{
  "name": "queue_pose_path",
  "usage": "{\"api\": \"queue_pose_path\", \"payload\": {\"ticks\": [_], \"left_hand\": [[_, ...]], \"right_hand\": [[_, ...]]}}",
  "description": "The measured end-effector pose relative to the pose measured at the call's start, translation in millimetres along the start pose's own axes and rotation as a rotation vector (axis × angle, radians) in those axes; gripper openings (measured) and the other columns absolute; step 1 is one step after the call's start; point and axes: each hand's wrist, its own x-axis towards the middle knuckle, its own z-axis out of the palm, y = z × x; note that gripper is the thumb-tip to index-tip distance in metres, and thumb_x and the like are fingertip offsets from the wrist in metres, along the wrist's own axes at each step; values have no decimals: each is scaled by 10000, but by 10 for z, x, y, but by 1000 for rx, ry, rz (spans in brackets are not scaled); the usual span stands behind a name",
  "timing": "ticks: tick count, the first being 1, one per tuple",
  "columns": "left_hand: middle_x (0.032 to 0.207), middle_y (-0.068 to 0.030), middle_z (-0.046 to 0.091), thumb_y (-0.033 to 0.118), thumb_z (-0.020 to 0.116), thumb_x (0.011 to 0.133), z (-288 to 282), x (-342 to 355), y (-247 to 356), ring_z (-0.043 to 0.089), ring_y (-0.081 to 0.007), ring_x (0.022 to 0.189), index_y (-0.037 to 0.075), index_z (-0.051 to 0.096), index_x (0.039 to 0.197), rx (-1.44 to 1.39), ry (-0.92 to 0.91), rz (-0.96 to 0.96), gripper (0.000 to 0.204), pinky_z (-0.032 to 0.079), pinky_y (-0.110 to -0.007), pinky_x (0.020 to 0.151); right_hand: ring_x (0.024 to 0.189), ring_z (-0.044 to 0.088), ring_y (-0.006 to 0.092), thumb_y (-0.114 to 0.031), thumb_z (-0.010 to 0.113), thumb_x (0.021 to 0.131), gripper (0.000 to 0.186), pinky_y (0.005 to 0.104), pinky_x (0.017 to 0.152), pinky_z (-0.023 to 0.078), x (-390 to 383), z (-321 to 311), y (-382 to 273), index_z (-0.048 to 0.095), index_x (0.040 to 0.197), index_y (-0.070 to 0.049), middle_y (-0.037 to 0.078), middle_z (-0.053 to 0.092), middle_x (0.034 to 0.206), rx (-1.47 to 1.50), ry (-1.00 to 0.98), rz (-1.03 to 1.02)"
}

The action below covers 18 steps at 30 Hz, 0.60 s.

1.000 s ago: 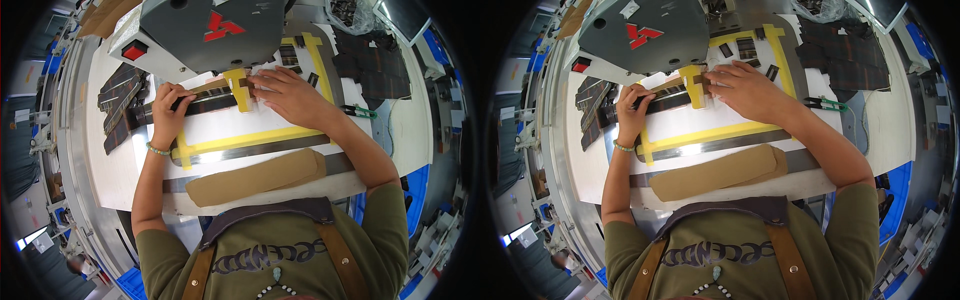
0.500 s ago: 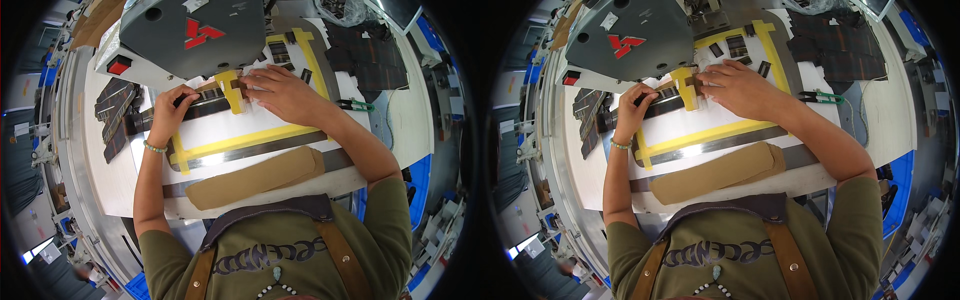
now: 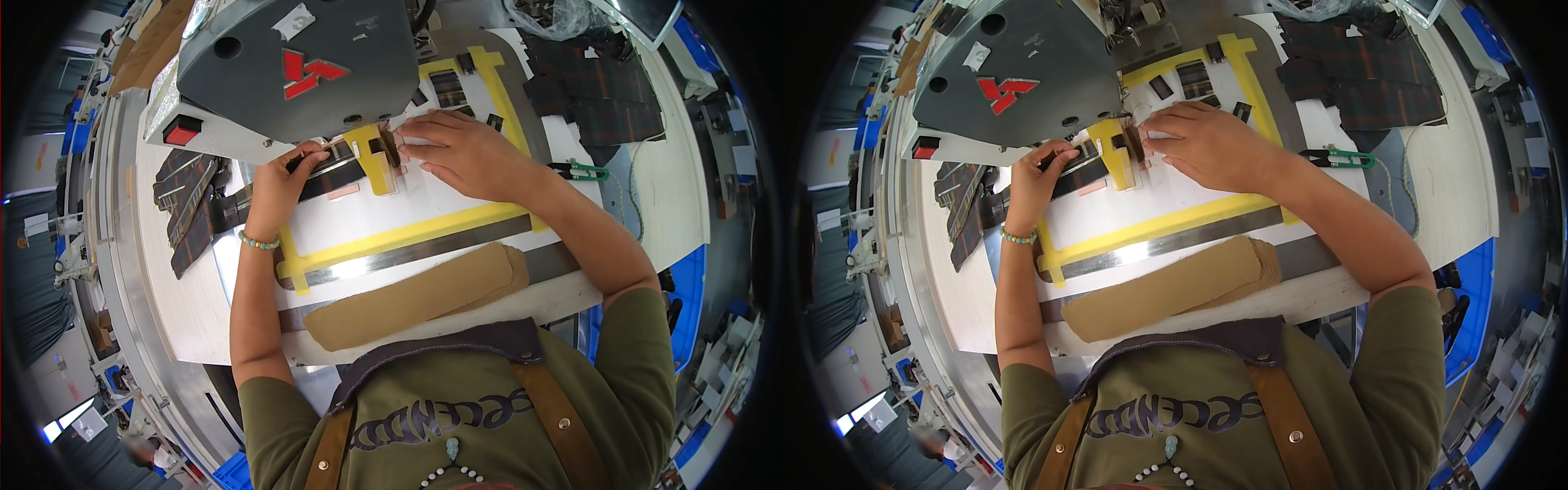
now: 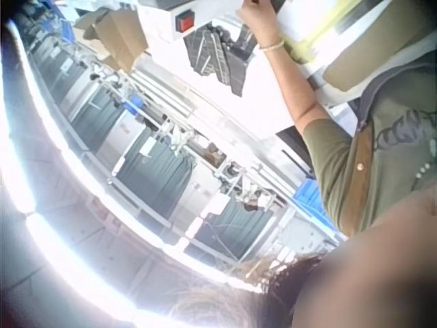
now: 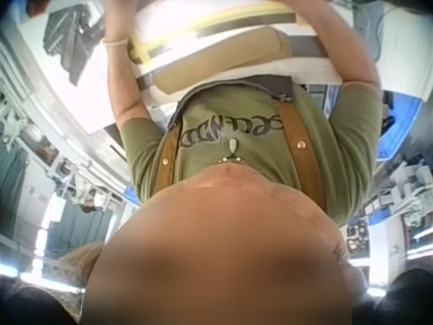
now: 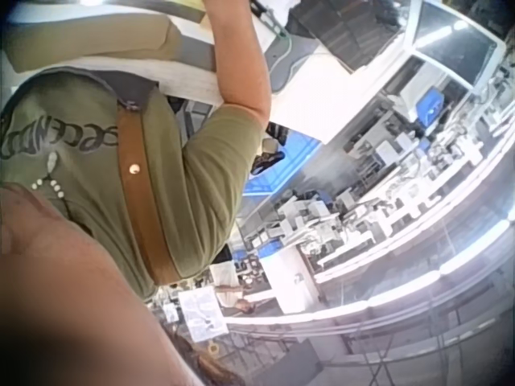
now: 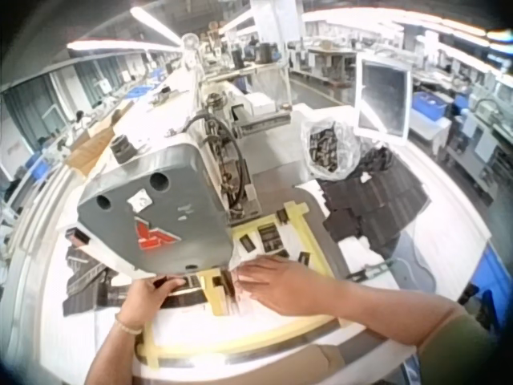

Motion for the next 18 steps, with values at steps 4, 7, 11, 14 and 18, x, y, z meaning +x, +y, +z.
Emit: {"api": "queue_pose_path", "payload": {"ticks": [4, 7, 11, 14, 18], "left_hand": [[933, -31, 806, 86, 804, 996, -52, -7, -45, 674, -87, 841, -1, 809, 1078, -70, 10, 46, 119, 557, -267, 839], [941, -21, 802, 70, 801, 994, -86, -7, -44, 671, -81, 855, -3, 807, 1074, -53, -18, 30, 108, 554, -263, 853], [917, -11, 779, 59, 797, 993, -108, -5, -84, 652, -75, 848, -5, 801, 1062, -62, -34, 42, 94, 543, -256, 841], [890, 0, 749, 46, 794, 992, -150, -14, -79, 626, -75, 830, -4, 798, 1054, -44, -49, 46, 80, 530, -255, 820], [875, 7, 730, 35, 791, 990, -186, -30, -98, 603, -74, 815, -5, 795, 1045, -46, -40, 63, 68, 520, -256, 806]], "right_hand": [[1358, 613, 305, -146, 713, 1012, 272, 461, 1190, 492, 16, -34, -27, 763, 1268, -70, 84, 688, 1421, -191, 16, -115], [1374, 604, 304, -133, 710, 1007, 283, 465, 1199, 486, 35, -3, -32, 757, 1279, -72, 87, 684, 1427, -183, 58, -140], [1368, 611, 307, -124, 711, 1000, 261, 473, 1201, 488, 50, 35, -28, 766, 1249, -67, 94, 689, 1417, -247, 46, -219], [1320, 643, 311, -118, 718, 995, 232, 467, 1172, 508, 34, 9, -40, 766, 1215, -60, 100, 705, 1381, -165, 94, -169], [1248, 679, 324, -118, 735, 985, 219, 449, 1123, 536, 17, -39, -27, 756, 1194, -52, 103, 716, 1345, -81, 131, -91]]}}
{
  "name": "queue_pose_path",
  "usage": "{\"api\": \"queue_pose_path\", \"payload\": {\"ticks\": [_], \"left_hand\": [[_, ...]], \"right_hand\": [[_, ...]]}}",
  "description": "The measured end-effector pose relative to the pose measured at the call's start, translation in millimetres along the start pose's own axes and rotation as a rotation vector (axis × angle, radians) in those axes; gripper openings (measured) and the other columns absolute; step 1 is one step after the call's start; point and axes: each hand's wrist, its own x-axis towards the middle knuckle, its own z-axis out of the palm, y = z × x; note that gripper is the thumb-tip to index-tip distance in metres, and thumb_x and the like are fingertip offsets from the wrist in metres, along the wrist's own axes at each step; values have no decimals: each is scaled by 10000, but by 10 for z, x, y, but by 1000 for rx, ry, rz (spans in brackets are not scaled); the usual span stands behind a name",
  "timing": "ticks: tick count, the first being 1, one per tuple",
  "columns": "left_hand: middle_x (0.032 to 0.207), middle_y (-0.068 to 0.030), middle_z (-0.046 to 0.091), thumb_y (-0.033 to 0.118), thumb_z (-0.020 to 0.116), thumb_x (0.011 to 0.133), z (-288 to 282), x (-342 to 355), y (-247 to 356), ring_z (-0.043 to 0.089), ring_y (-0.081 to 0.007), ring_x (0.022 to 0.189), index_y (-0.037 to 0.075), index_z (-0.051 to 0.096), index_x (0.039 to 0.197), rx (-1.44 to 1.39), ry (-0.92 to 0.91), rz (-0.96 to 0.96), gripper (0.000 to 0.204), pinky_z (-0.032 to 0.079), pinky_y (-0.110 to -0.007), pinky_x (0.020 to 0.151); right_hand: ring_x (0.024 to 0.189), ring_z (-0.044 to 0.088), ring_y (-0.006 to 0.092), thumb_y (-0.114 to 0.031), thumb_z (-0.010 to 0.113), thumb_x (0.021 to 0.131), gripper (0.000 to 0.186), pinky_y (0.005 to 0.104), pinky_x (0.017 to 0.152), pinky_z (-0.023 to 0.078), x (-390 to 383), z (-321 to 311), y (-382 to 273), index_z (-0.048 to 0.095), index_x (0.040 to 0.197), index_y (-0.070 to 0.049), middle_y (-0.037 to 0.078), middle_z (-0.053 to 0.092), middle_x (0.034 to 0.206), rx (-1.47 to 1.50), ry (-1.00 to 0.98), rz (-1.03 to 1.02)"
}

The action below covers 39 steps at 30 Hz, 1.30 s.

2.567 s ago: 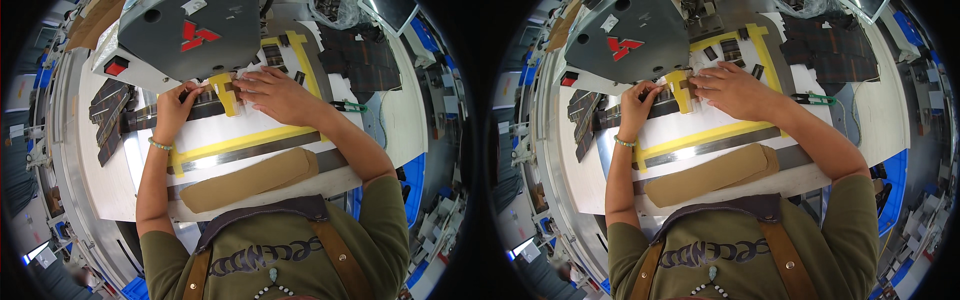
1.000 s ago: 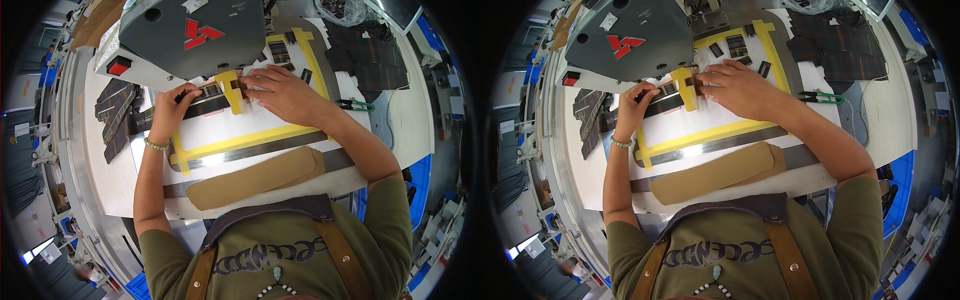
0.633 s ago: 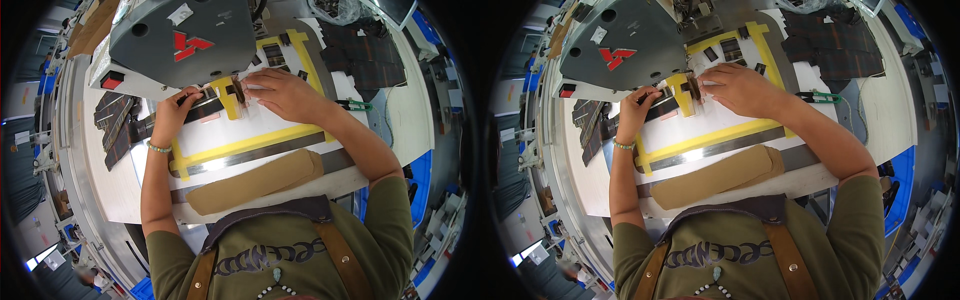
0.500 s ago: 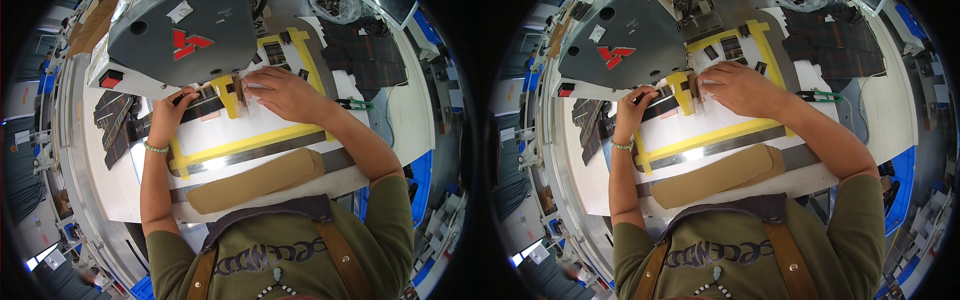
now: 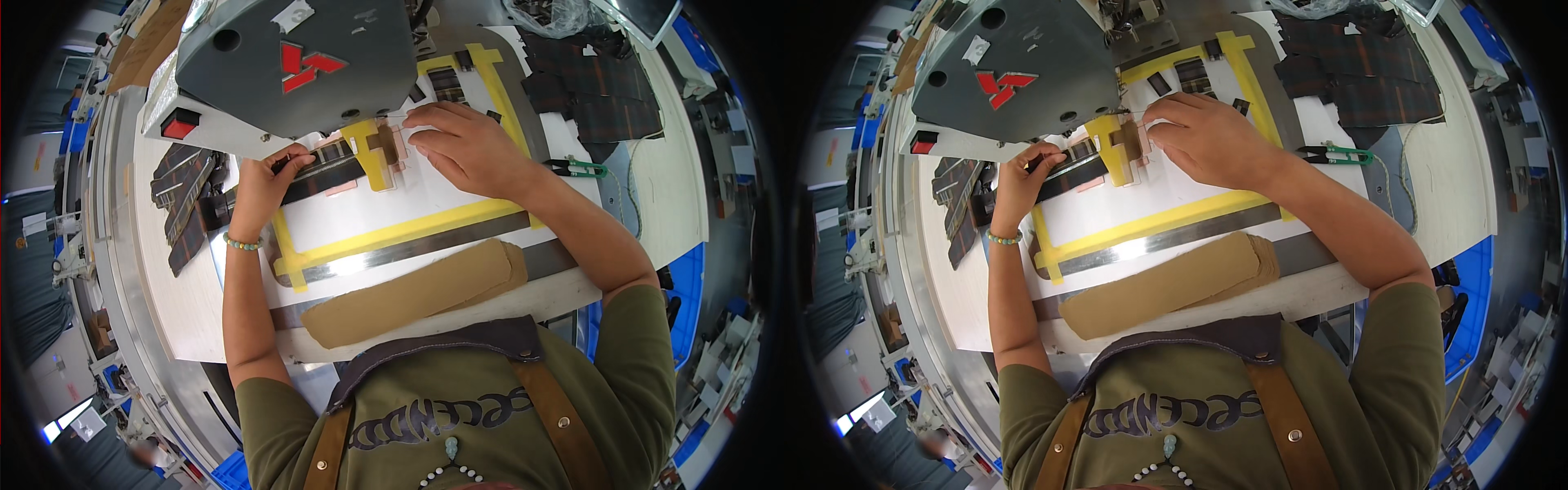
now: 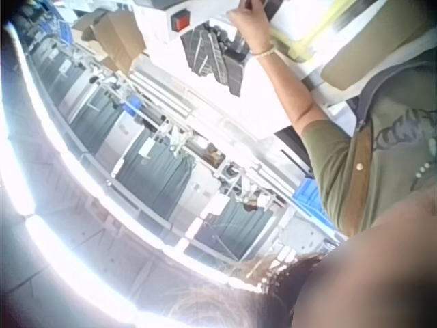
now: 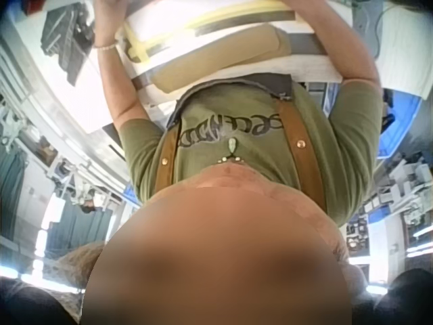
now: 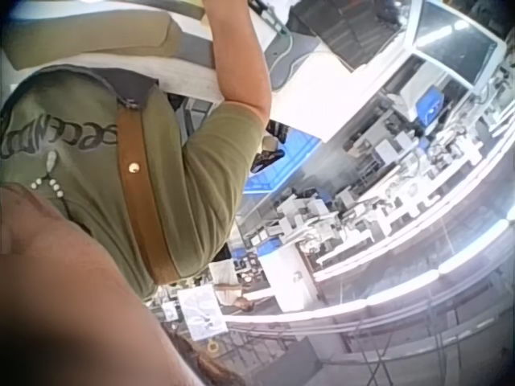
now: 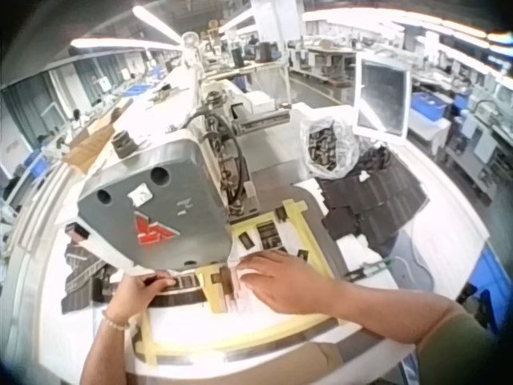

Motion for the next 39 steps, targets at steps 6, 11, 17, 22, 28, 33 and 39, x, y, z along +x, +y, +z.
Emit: {"api": "queue_pose_path", "payload": {"ticks": [6, 11, 17, 22, 28, 33, 39], "left_hand": [[873, 4, 729, 28, 789, 988, 0, -4, 10, 603, -73, 812, -11, 786, 1034, -12, -3, 3, 61, 519, -252, 804], [872, 1, 728, 26, 796, 983, 6, -9, -10, 607, -71, 817, -23, 781, 1028, 1, -14, -17, 68, 521, -253, 803], [941, 4, 745, 38, 799, 1003, -53, 18, -24, 633, -87, 869, -31, 772, 1035, -253, 9, -72, 81, 547, -269, 873], [994, 1, 752, 44, 788, 1020, -17, 92, 103, 641, -95, 911, -26, 760, 1050, -203, -32, -41, 81, 554, -275, 922], [974, 17, 727, 65, 759, 1050, 4, 109, 86, 617, -65, 923, -32, 737, 1058, -197, -83, -100, 100, 537, -255, 911], [937, 26, 691, 97, 740, 1072, -125, 58, -30, 592, -41, 900, -41, 729, 1061, -151, -85, -88, 138, 524, -243, 883], [1002, -30, 793, 122, 767, 1054, -221, 76, 53, 690, -85, 901, -57, 746, 1114, 177, -43, -19, 190, 557, -269, 856]], "right_hand": [[1293, 665, 319, -143, 724, 1018, 260, 437, 1135, 530, -35, 93, 4, 750, 1261, -56, 102, 702, 1414, 91, -6, 20], [1501, 527, 279, -147, 718, 1031, 330, 467, 1252, 452, -23, 95, -16, 748, 1355, -85, 68, 628, 1558, 21, -134, -17], [1527, 493, 288, -193, 682, 1065, 316, 500, 1290, 396, -18, 119, 17, 751, 1358, -100, 69, 616, 1572, -46, -205, -46], [1515, 502, 298, -191, 687, 1057, 311, 508, 1283, 399, -20, 114, 16, 752, 1348, -104, 74, 625, 1560, -49, -194, -56], [1506, 506, 303, -187, 697, 1049, 291, 504, 1285, 395, -9, 98, -15, 755, 1326, -118, 74, 629, 1552, -18, -177, -37], [1473, 551, 330, -194, 692, 1050, 284, 494, 1267, 410, 16, 86, -29, 758, 1309, -100, 128, 659, 1522, -33, -175, -56], [1503, 516, 314, -189, 682, 1061, 298, 500, 1283, 397, -6, 97, -37, 744, 1343, -117, 98, 628, 1557, -64, -209, -30]]}}
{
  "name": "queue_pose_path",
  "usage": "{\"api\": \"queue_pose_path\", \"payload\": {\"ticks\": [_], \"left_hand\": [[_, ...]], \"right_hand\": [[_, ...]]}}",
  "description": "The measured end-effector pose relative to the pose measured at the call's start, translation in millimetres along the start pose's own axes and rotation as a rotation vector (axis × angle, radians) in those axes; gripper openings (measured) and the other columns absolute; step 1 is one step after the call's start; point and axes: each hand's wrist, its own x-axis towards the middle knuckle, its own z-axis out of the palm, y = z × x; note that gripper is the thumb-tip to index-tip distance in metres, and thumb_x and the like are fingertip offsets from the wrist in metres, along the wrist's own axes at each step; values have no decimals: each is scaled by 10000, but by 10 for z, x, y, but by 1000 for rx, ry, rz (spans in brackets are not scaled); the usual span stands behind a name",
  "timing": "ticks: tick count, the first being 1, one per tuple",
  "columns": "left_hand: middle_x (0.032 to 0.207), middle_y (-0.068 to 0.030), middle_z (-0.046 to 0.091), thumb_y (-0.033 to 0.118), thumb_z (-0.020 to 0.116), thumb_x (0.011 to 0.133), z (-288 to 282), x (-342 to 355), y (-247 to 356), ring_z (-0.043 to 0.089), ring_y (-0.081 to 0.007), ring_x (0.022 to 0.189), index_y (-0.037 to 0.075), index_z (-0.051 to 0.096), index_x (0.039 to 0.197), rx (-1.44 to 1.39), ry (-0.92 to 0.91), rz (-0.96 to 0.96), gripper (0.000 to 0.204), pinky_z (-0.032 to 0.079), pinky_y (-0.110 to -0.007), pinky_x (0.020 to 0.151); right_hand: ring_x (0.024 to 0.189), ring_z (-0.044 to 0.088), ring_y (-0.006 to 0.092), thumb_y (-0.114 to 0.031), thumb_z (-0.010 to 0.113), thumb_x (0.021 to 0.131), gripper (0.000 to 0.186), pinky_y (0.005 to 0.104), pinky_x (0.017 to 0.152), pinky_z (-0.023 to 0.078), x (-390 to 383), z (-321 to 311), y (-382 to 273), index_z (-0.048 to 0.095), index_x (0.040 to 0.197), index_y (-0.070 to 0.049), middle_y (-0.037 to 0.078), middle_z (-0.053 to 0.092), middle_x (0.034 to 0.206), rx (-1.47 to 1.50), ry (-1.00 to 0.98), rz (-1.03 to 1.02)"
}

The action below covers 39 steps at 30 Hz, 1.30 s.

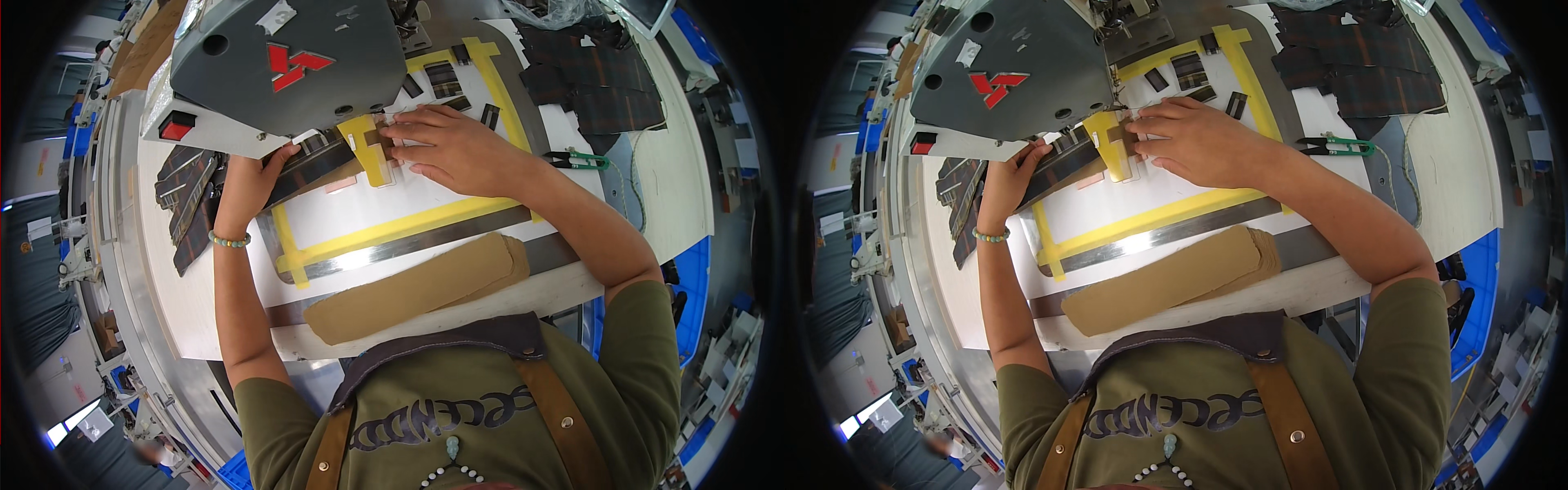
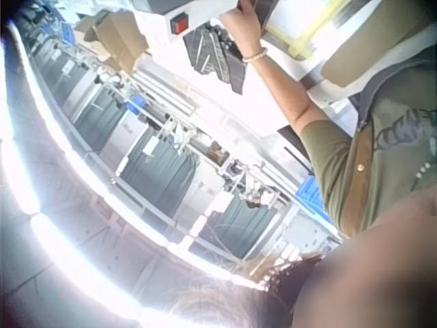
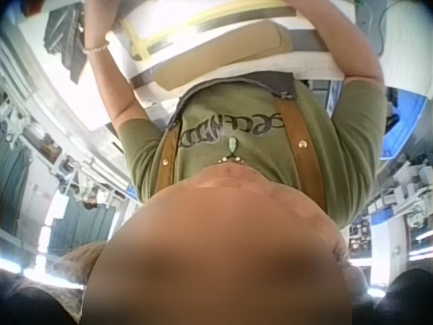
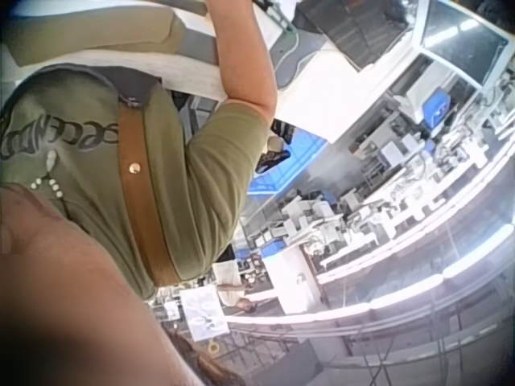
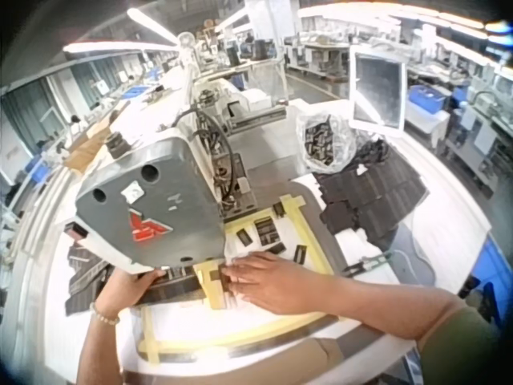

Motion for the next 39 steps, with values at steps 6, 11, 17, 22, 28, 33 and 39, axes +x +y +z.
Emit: {"api": "queue_pose_path", "payload": {"ticks": [6, 11, 17, 22, 28, 33, 39], "left_hand": [[1019, -84, 819, 133, 791, 1034, 101, 39, 11, 742, -114, 950, -41, 778, 1178, -180, 11, 13, 225, 589, -311, 901], [990, -75, 833, 236, 791, 1040, 241, 112, 311, 678, -80, 839, 12, 823, 1141, -106, -48, -159, 248, 560, -263, 813], [973, -80, 828, 245, 810, 1015, 427, 81, 24, 669, -148, 755, 73, 852, 1146, -20, 31, -50, 220, 558, -293, 755], [977, -77, 821, 259, 826, 1001, 499, 62, 0, 691, -224, 736, 111, 864, 1136, 14, 97, 49, 204, 576, -321, 743], [999, -53, 830, 282, 823, 997, 500, 72, -52, 753, -228, 797, 145, 868, 1134, -22, 71, 77, 199, 607, -321, 781], [987, -47, 830, 315, 805, 1010, 539, 86, -101, 756, -247, 782, 160, 862, 1121, 2, 83, 141, 199, 607, -332, 758], [964, -73, 827, 331, 805, 1009, 559, 90, -103, 764, -274, 760, 162, 856, 1133, 14, 91, 120, 215, 611, -349, 730]], "right_hand": [[1519, 494, 303, -188, 676, 1068, 292, 505, 1296, 386, 15, 8, 0, 741, 1346, -125, 75, 605, 1579, -1, -12, 8], [1511, 500, 312, -177, 680, 1062, 281, 498, 1294, 388, -13, -3, 9, 745, 1329, -117, 85, 619, 1558, -6, -4, 16], [1437, 571, 323, -131, 702, 1034, 286, 474, 1214, 475, 0, -43, 52, 742, 1313, -82, 98, 653, 1509, 64, 45, -18], [1329, 650, 323, -80, 707, 1014, 322, 447, 1092, 571, -34, -88, 135, 732, 1335, -61, 85, 666, 1506, 227, 86, 68], [1481, 541, 312, -162, 640, 1079, 347, 472, 1241, 448, 12, -46, 52, 735, 1407, -106, 95, 616, 1579, -7, 36, -57], [1591, 409, 292, -171, 677, 1062, 414, 496, 1324, 362, -11, -8, 66, 681, 1474, -130, 70, 518, 1676, 36, -58, 2], [1573, 442, 286, -191, 674, 1066, 407, 488, 1324, 362, -15, -34, 60, 686, 1464, -104, 73, 537, 1666, 8, -59, -6]]}}
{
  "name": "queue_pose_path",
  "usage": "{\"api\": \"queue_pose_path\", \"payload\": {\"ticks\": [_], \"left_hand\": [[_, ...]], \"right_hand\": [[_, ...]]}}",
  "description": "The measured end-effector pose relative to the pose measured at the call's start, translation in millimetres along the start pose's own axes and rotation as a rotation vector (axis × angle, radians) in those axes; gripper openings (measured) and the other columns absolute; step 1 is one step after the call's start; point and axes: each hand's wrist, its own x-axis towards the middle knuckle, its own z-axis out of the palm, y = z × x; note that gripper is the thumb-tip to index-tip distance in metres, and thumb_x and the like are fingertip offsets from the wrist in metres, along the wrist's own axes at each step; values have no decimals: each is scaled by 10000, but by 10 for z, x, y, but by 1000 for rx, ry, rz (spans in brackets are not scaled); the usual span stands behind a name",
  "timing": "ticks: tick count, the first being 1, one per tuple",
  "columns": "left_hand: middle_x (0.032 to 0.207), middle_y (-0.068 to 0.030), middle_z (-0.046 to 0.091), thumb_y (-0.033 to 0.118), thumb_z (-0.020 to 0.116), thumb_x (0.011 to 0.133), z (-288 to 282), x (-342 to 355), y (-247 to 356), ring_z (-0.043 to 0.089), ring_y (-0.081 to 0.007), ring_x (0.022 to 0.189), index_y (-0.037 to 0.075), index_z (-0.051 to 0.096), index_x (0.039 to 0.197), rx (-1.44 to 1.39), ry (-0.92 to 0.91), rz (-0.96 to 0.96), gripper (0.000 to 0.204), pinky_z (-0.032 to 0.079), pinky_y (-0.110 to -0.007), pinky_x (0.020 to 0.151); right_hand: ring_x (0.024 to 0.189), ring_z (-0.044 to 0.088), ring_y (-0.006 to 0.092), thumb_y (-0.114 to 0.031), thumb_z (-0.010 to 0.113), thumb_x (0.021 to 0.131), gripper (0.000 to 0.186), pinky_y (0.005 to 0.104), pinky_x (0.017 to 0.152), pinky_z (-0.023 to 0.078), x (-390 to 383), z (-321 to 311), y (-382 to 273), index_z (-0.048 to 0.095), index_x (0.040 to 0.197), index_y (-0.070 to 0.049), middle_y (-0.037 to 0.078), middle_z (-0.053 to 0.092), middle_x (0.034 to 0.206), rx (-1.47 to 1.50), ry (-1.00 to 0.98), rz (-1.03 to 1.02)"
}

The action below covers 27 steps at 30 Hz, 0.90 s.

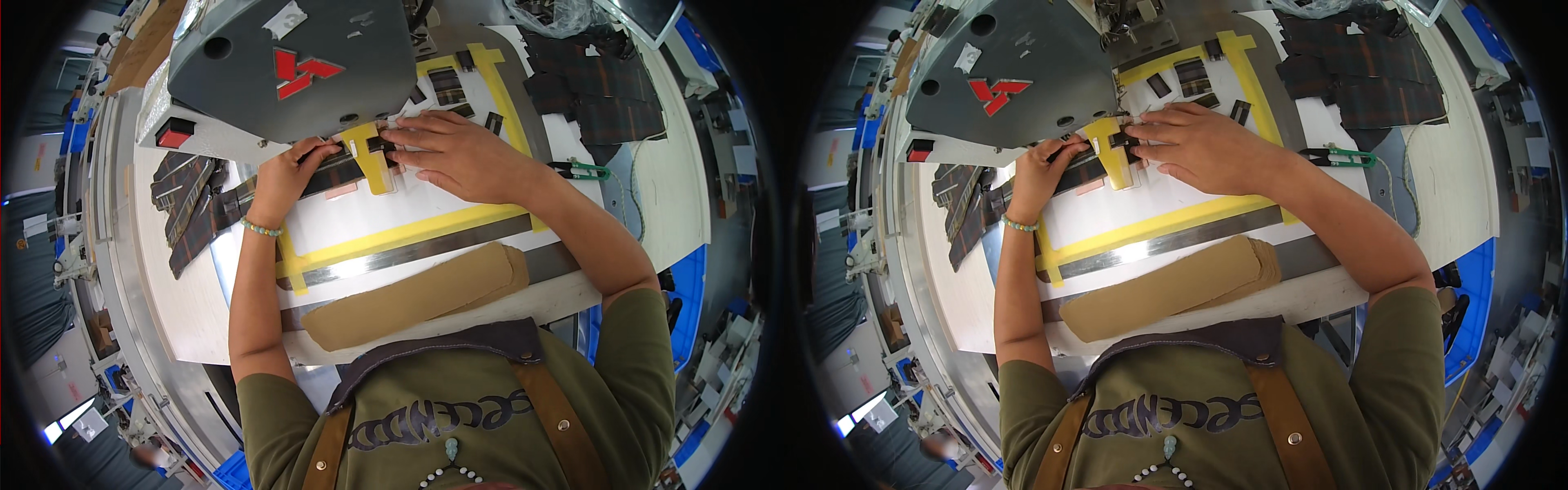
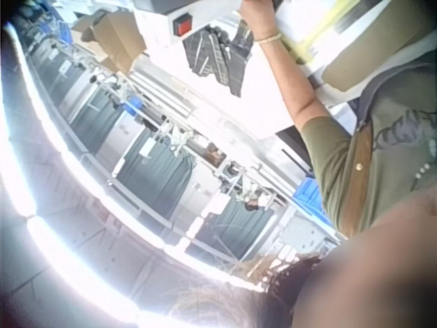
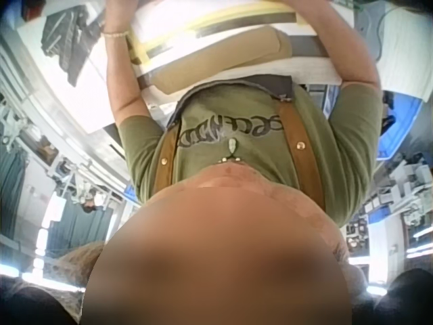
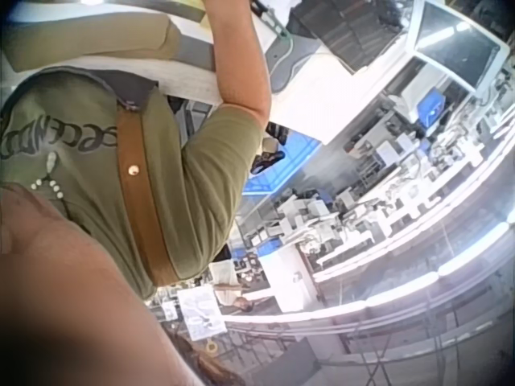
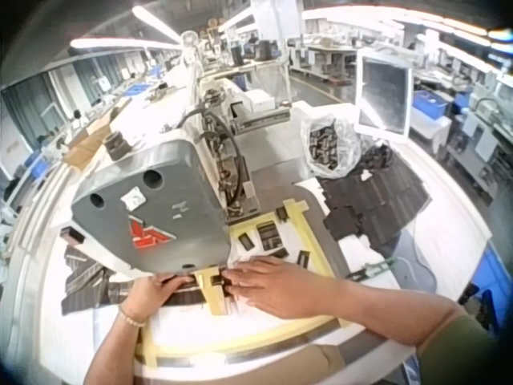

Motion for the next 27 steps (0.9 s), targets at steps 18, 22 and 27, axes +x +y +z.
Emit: {"api": "queue_pose_path", "payload": {"ticks": [18, 22, 27], "left_hand": [[993, -85, 825, 104, 794, 1026, -40, -99, 172, 688, -116, 892, -29, 800, 1119, -154, 71, -127, 163, 568, -290, 896], [987, -83, 825, 103, 791, 1030, -37, -110, 131, 688, -111, 897, -32, 799, 1124, -206, 80, -105, 166, 566, -289, 905], [986, -71, 812, 90, 819, 999, -27, -129, 98, 673, -158, 911, -16, 808, 1064, -322, 104, -136, 125, 529, -305, 899]], "right_hand": [[1534, 496, 278, -188, 713, 1024, 389, 496, 1298, 387, -9, -3, -2, 725, 1407, -120, 64, 576, 1629, -44, 25, -6], [1530, 498, 285, -186, 714, 1020, 385, 504, 1298, 387, -9, -15, 8, 729, 1401, -136, 67, 579, 1624, -21, 33, -9], [1528, 502, 288, -193, 714, 1021, 377, 505, 1303, 385, -8, 7, 20, 730, 1395, -142, 71, 587, 1618, -4, 41, -5]]}}
